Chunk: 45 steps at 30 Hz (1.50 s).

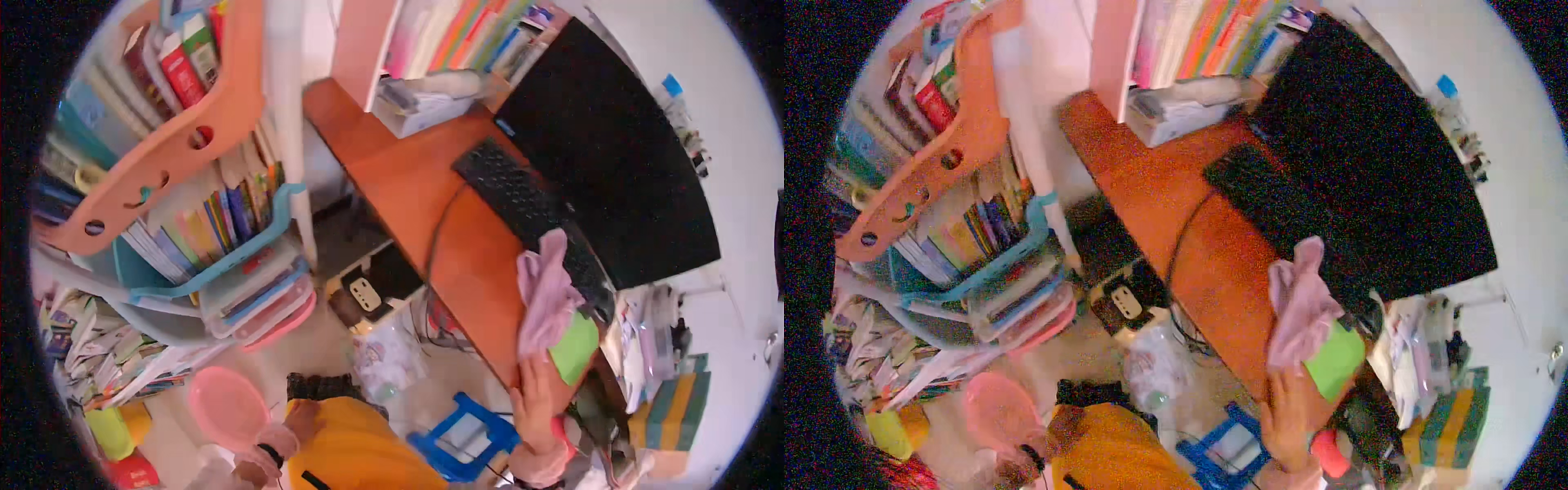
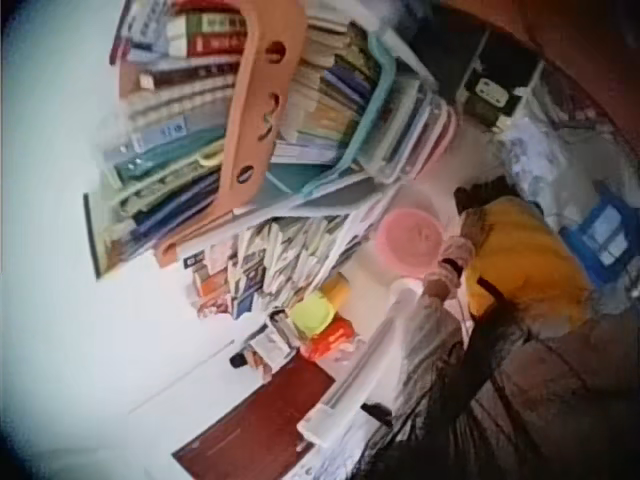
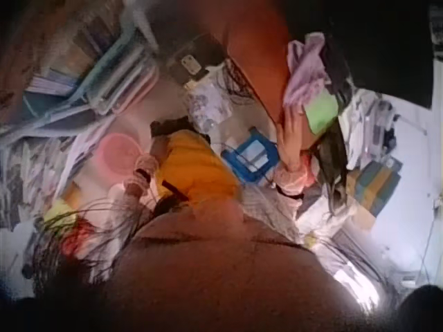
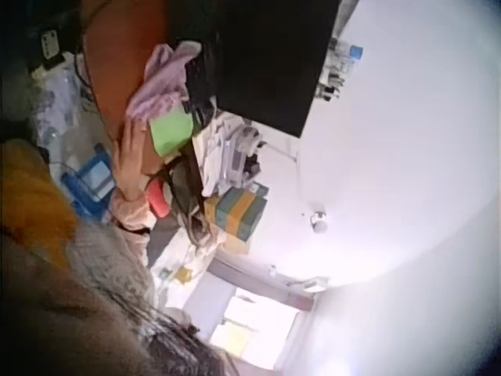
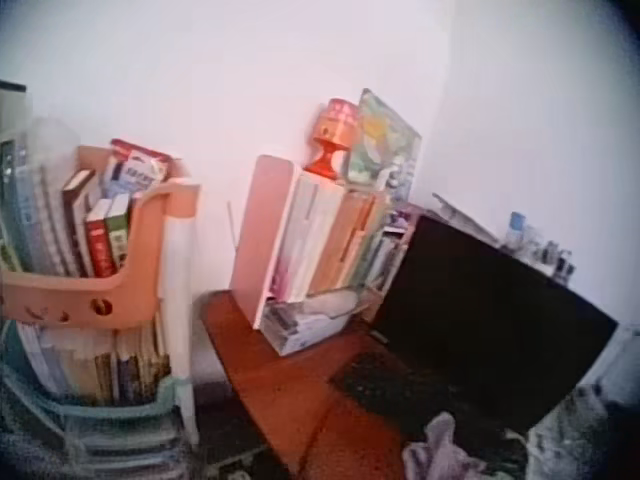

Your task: Organizing books and folders on a cluttered desk and shelf.

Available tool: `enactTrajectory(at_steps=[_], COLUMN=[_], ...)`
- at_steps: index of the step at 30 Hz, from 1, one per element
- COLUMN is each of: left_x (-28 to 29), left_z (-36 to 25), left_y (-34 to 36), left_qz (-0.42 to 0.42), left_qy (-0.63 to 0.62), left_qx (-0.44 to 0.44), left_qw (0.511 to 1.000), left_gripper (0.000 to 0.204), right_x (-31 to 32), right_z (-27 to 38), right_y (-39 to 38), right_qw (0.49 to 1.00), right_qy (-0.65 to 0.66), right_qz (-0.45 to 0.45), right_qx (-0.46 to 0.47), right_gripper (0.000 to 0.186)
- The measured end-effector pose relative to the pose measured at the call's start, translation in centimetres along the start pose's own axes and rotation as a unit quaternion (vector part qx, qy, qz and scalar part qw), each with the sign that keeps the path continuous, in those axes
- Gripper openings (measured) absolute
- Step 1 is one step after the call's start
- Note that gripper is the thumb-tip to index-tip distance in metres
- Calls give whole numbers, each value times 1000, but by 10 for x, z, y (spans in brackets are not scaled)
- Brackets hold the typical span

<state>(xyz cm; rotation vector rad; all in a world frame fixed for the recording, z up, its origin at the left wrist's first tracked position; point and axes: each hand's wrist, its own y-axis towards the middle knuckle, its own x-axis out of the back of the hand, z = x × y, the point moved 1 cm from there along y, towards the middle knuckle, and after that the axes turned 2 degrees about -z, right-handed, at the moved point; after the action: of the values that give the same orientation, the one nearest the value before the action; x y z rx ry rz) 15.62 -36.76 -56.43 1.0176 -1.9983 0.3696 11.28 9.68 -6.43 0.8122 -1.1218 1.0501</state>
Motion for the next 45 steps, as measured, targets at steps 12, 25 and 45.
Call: enactTrajectory(at_steps=[12, 25, 45], left_x=[223, 256, 198], left_z=[-175, -86, -274], left_y=[221, 51, 388], left_qz=[38, 65, -34], left_qy=[-295, -429, -665], left_qx=[211, 347, 294], left_qw=[931, 832, 686], left_gripper=[30, 28, 37], right_x=[32, 3, 14], right_z=[-15, 4, -31], right_y=[2, 46, 146], right_qw=[985, 989, 930], right_qy=[70, -26, 352], right_qz=[-157, -114, 45], right_qx=[-16, 85, -100], right_gripper=[40, 40, 46])
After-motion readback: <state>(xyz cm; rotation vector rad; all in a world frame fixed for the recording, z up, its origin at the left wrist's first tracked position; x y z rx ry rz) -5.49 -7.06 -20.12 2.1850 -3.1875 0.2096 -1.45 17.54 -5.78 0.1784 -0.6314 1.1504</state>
